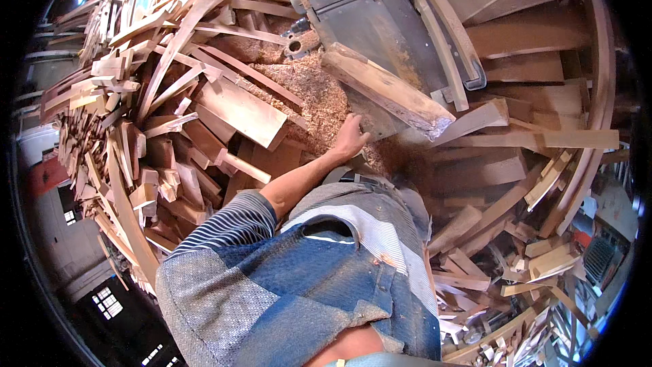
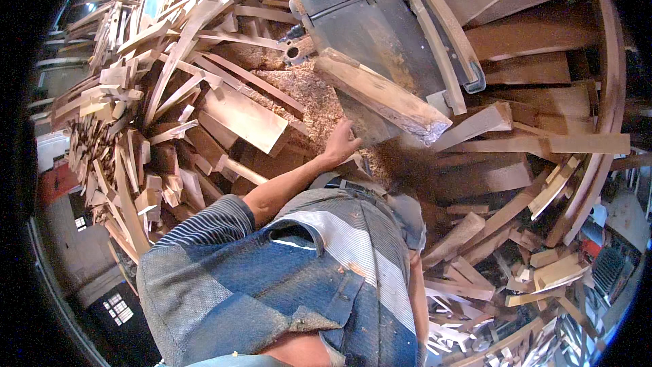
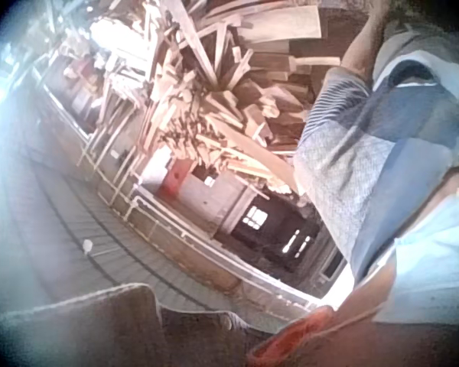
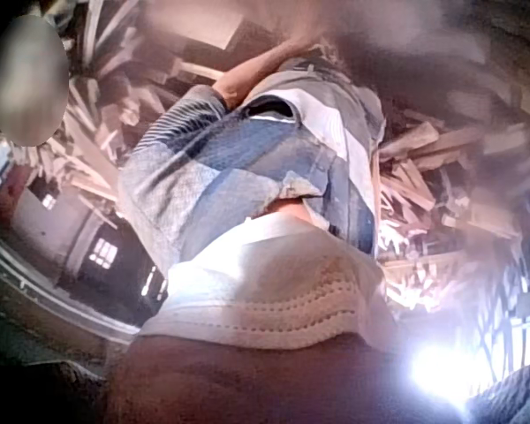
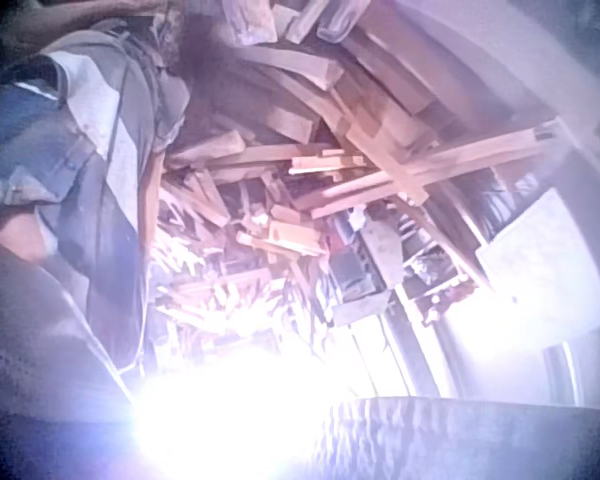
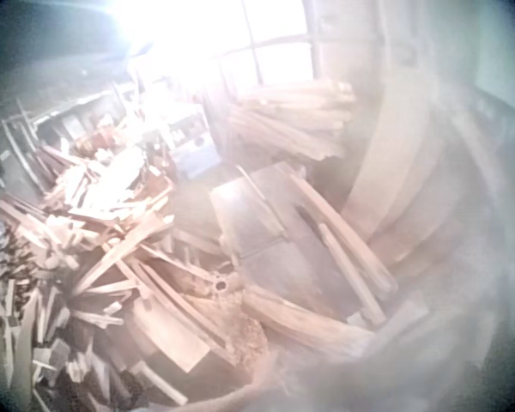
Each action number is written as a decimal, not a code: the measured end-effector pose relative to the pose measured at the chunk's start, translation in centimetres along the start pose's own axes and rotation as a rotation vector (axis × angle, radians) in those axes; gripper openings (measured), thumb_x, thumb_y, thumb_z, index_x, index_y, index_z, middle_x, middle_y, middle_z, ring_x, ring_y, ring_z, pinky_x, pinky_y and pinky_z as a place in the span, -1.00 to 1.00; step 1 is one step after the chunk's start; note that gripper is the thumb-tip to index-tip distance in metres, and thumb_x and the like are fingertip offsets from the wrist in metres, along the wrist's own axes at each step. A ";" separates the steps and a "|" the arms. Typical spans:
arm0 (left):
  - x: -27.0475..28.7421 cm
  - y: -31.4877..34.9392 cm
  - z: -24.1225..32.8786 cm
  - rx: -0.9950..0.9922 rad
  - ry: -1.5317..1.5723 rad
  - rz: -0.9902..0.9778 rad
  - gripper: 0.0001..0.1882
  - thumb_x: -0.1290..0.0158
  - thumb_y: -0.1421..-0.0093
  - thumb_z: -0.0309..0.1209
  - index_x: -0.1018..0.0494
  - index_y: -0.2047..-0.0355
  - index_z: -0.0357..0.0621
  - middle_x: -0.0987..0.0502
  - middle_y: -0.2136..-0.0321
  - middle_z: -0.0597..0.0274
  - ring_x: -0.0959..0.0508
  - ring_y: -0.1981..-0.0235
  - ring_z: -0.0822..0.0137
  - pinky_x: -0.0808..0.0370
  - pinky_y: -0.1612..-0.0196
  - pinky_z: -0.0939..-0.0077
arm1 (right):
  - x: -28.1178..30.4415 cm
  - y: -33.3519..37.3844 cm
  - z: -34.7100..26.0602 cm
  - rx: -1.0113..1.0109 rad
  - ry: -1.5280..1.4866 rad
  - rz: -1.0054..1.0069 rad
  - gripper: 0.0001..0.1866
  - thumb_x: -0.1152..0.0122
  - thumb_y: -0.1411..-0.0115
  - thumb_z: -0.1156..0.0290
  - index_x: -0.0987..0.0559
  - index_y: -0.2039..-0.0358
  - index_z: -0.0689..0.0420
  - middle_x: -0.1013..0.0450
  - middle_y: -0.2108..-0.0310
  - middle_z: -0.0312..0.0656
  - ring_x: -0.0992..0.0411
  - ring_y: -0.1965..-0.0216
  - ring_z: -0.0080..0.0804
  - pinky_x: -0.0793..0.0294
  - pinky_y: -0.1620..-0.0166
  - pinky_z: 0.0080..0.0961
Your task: The person processes wood planks by feeding them through a jointer machine, measuring a plank with a tape measure, and sorting wood pieces on a workbench covered in sawdust.
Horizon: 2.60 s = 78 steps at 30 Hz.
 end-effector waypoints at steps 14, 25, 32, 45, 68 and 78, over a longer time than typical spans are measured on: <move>0.1 0.8 -4.4 0.083 0.232 -0.204 -0.33 -0.23 -0.14 -0.18 -0.43 -0.19 -0.32 -0.61 0.05 -0.21 -0.65 0.06 -0.07 -0.56 -0.03 0.13 | -6.1 -5.1 -11.6 0.395 0.260 -0.057 -0.79 -0.13 -0.33 0.37 -0.66 0.26 0.21 -0.61 0.34 -0.20 -0.54 0.32 -0.40 -0.46 0.23 -0.46; 3.3 1.6 -3.5 0.127 0.212 -0.254 -0.49 -0.21 -0.14 -0.15 -0.50 0.00 -0.25 -0.62 0.17 -0.17 -0.65 0.15 -0.01 -0.55 0.05 0.14 | -6.8 -5.1 -8.7 0.376 0.512 -0.115 -0.79 -0.13 -0.33 0.38 -0.67 0.25 0.21 -0.62 0.32 -0.23 -0.53 0.32 -0.44 -0.45 0.23 -0.49; 4.4 -0.3 -0.8 0.011 0.287 -0.432 -0.59 -0.23 -0.19 -0.28 -0.51 0.04 -0.29 -0.60 0.27 0.09 -0.57 0.23 0.29 -0.52 0.12 0.32 | 0.7 2.4 -4.8 0.058 0.041 -0.131 -0.78 -0.14 -0.34 0.39 -0.68 0.20 0.23 -0.63 0.26 -0.24 -0.53 0.29 -0.47 -0.44 0.22 -0.51; 4.7 0.4 11.8 0.462 1.198 -1.266 -0.27 0.14 -0.45 0.18 -0.29 -0.25 -0.26 -0.65 0.19 -0.01 -0.68 0.24 0.17 -0.62 0.27 0.29 | -2.7 -2.5 -22.1 0.524 -0.118 -0.002 -0.83 -0.21 -0.31 0.55 -0.61 0.12 0.31 -0.57 -0.04 0.01 -0.55 -0.06 -0.22 -0.50 -0.13 -0.29; 9.6 2.8 8.6 0.056 0.808 -0.826 -0.58 0.04 -0.48 -0.19 -0.53 -0.02 -0.36 -0.59 0.05 0.14 -0.53 0.03 0.32 -0.46 -0.08 0.41 | -11.4 -9.1 -22.4 0.173 -0.497 -0.542 -0.44 -0.29 -0.35 0.07 -0.56 -0.23 0.14 -0.56 -0.05 -0.26 -0.49 0.00 -0.51 -0.45 -0.06 -0.55; 7.4 3.1 4.5 0.420 0.987 -0.838 -0.68 -0.11 -0.43 -0.19 -0.61 0.10 -0.21 -0.60 0.34 0.34 -0.54 0.33 0.52 -0.48 0.26 0.63 | -8.8 -11.2 -23.6 0.133 -0.425 -0.647 -0.49 -0.45 -0.18 0.34 -0.62 -0.14 0.20 -0.60 0.02 -0.20 -0.53 0.07 -0.52 -0.51 0.02 -0.57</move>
Point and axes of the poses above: each hand's wrist, its own y-axis away from the middle knuckle, its own x-axis out of the back of the hand, z = x × y, the point moved 1 cm from there along -y, towards the middle knuckle
